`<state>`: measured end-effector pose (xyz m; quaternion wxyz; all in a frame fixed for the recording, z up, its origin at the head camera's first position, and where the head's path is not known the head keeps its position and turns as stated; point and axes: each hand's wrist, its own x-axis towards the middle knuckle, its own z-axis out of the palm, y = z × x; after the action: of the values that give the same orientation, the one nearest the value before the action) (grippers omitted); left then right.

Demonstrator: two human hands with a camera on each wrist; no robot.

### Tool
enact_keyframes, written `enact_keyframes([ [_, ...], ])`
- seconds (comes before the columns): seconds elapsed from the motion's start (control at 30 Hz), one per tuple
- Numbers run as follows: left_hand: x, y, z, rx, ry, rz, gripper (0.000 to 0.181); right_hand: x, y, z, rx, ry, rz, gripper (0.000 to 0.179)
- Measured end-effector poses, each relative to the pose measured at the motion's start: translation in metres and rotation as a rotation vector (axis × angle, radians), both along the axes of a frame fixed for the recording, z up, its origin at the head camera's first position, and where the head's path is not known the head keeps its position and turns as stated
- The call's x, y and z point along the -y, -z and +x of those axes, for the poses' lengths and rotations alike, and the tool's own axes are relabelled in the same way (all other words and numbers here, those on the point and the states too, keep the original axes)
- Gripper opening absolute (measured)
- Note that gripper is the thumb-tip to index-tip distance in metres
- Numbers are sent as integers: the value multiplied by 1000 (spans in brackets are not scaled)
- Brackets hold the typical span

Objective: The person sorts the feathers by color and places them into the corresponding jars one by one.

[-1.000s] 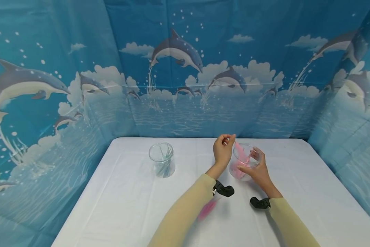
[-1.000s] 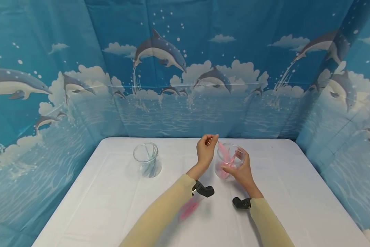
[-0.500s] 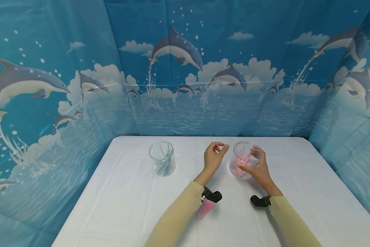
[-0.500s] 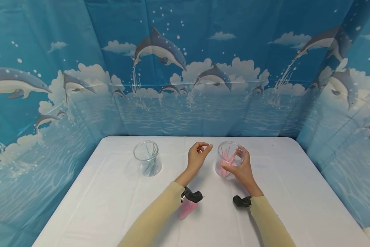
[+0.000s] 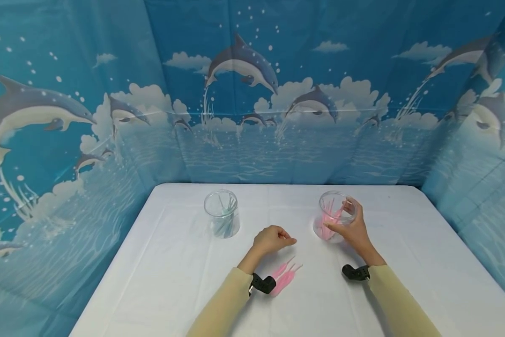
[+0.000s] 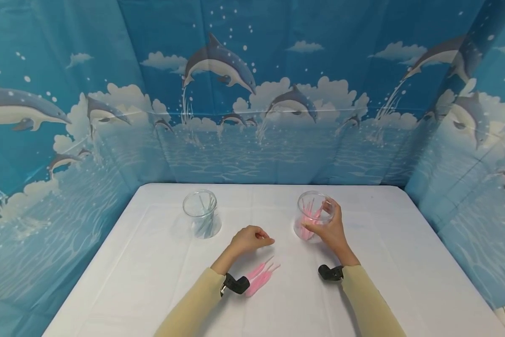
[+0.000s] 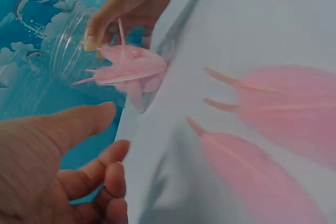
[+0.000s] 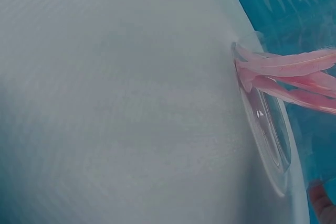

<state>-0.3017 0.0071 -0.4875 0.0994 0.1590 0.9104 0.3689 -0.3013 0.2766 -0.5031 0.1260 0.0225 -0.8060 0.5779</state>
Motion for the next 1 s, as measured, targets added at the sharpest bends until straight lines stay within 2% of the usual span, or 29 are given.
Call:
enact_keyframes([
  [0.17,3,8,22,-68,-12,-195,29,-5,6,-4,22,8,-2,104],
  [0.33,0,13,35,-147,-10,-276,30,2,-8,6,11,-7,-15,102],
  [0.43,-2,14,38,-183,-15,-296,28,8,-17,14,12,-6,0,99],
  [0.6,-4,15,38,-187,-18,-297,24,11,-19,18,18,-1,9,98],
  [0.87,-5,12,39,-197,-8,-315,25,-1,0,2,25,7,6,103],
  [1.0,-2,11,38,-180,4,-319,24,-4,7,-3,17,8,5,105],
])
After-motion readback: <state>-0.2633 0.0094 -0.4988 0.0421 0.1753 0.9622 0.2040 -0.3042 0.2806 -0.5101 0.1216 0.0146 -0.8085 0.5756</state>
